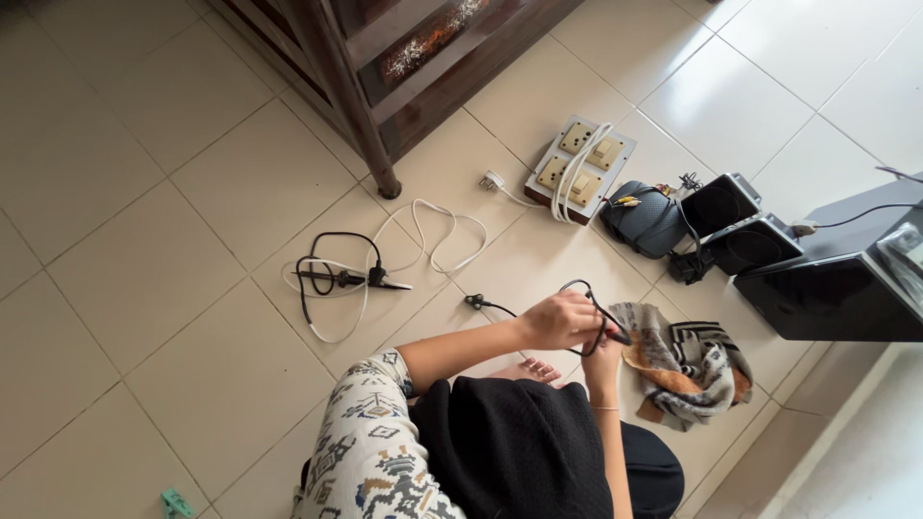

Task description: The person sits on the floor and wipes a white power cord and a power strip with a cloth. They then place the power strip on the floor, pick up a remote control, wipe it with the cloth, and place it on a speaker. Finally, they pick up a black power cord and wipe it with the cloth.

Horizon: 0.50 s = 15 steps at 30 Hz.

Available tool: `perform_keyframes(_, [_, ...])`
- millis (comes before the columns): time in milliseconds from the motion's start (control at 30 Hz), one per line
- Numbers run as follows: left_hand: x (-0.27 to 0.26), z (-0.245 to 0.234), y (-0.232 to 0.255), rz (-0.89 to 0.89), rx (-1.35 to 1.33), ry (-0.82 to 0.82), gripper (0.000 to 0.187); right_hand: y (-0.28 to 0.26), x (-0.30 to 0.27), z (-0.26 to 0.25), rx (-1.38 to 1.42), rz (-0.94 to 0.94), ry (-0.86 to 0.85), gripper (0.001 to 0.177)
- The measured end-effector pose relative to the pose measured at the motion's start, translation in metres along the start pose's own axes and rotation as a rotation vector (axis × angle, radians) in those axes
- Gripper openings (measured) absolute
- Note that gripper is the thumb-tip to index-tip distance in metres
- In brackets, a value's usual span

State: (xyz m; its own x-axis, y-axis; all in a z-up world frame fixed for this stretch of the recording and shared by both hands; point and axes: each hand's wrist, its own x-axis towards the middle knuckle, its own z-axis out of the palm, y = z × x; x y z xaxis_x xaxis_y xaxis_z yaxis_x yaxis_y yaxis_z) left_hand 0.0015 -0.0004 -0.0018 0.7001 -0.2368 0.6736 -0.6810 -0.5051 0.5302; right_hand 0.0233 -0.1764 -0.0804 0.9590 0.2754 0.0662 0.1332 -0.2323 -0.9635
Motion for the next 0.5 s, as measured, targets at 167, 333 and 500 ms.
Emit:
perform_keyframes(167, [-0.031, -0.01, -0.052, -0.323, -0.005, 0.012, 0.027, -0.025, 0.023, -0.029, 0.446, 0.094, 0.222, 0.023])
perform_keyframes(333, [-0.103, -0.031, -0.097, -0.688, 0.21, -0.436, 0.077, -0.032, 0.044, -0.05, 0.606, 0.236, 0.377, 0.026])
perform_keyframes(500, [-0.138, -0.007, -0.112, -0.693, 0.334, -0.478, 0.076, 0.023, 0.047, -0.032, 0.721, 0.411, 0.27, 0.026])
